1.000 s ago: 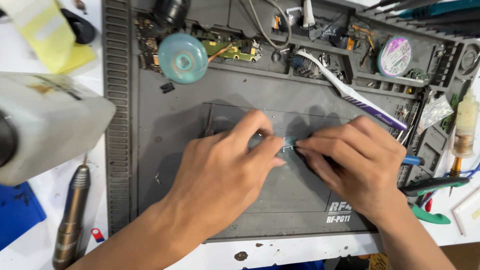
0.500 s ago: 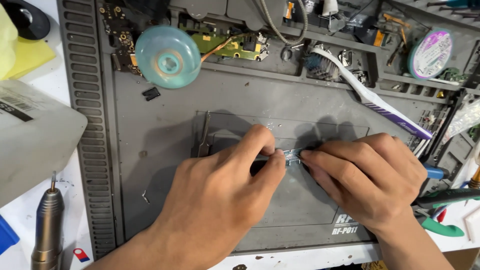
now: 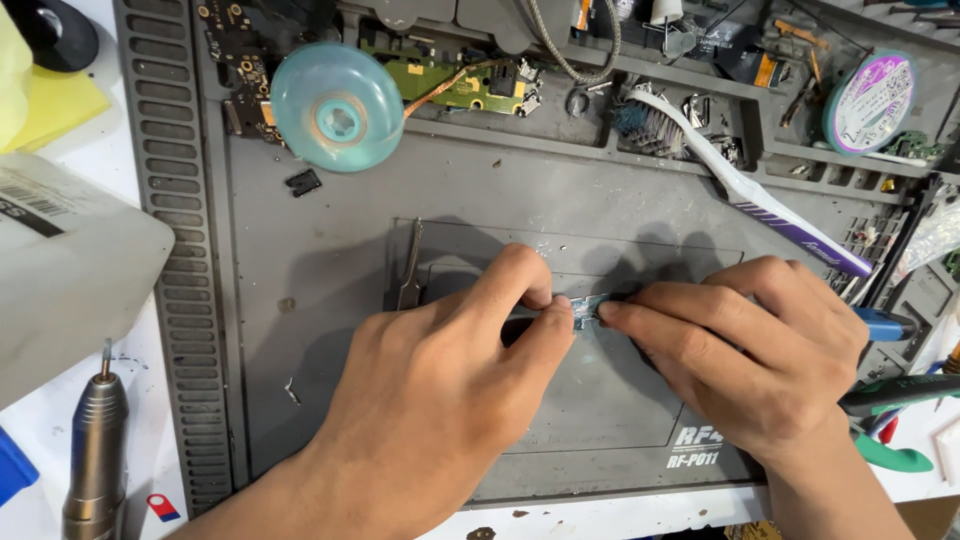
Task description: Performing final soldering steps on a small circuit board, including cleaning and applying solder
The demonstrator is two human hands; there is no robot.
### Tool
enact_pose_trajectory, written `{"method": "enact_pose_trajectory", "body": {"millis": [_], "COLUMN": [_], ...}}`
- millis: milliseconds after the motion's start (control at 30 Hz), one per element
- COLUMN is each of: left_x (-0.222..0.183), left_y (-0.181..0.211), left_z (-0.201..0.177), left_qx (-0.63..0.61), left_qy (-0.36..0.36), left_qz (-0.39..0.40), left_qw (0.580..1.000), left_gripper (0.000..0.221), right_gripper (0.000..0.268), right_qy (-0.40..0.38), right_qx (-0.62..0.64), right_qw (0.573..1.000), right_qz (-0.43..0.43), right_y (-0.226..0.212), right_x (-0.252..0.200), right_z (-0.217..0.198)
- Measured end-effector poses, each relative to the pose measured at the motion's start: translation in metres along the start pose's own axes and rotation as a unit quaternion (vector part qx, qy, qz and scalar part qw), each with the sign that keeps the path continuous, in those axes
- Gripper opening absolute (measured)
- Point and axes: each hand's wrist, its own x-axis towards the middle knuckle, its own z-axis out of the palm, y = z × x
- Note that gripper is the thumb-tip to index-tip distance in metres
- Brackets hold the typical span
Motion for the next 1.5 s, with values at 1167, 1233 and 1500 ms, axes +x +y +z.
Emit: {"method": "enact_pose_trajectory", "body": {"millis": [1167, 1233, 1500], "left_x": [0.000, -0.001, -0.001], "left_y": [0.000, 0.000, 0.000], "left_z": [0.000, 0.001, 0.000], "left_qx": [0.028, 0.031, 0.032], "left_qy": [0.062, 0.054, 0.057], "left_qz": [0.027, 0.023, 0.028], "left_qw": [0.997, 0.998, 0.997], "left_gripper": [0.014, 0.014, 0.018], "right_gripper": [0.013, 0.014, 0.011], "right_qy": [0.000, 0.006, 0.003], "right_qx": [0.078, 0.065, 0.078], "right_qw": [0.997, 0.996, 0.996], "right_qz": [0.024, 0.053, 0.050], "right_y": [-0.006, -0.010, -0.008], "right_x": [0.008, 0.003, 0.004], "right_z": [-0.004, -0.003, -0.003]}}
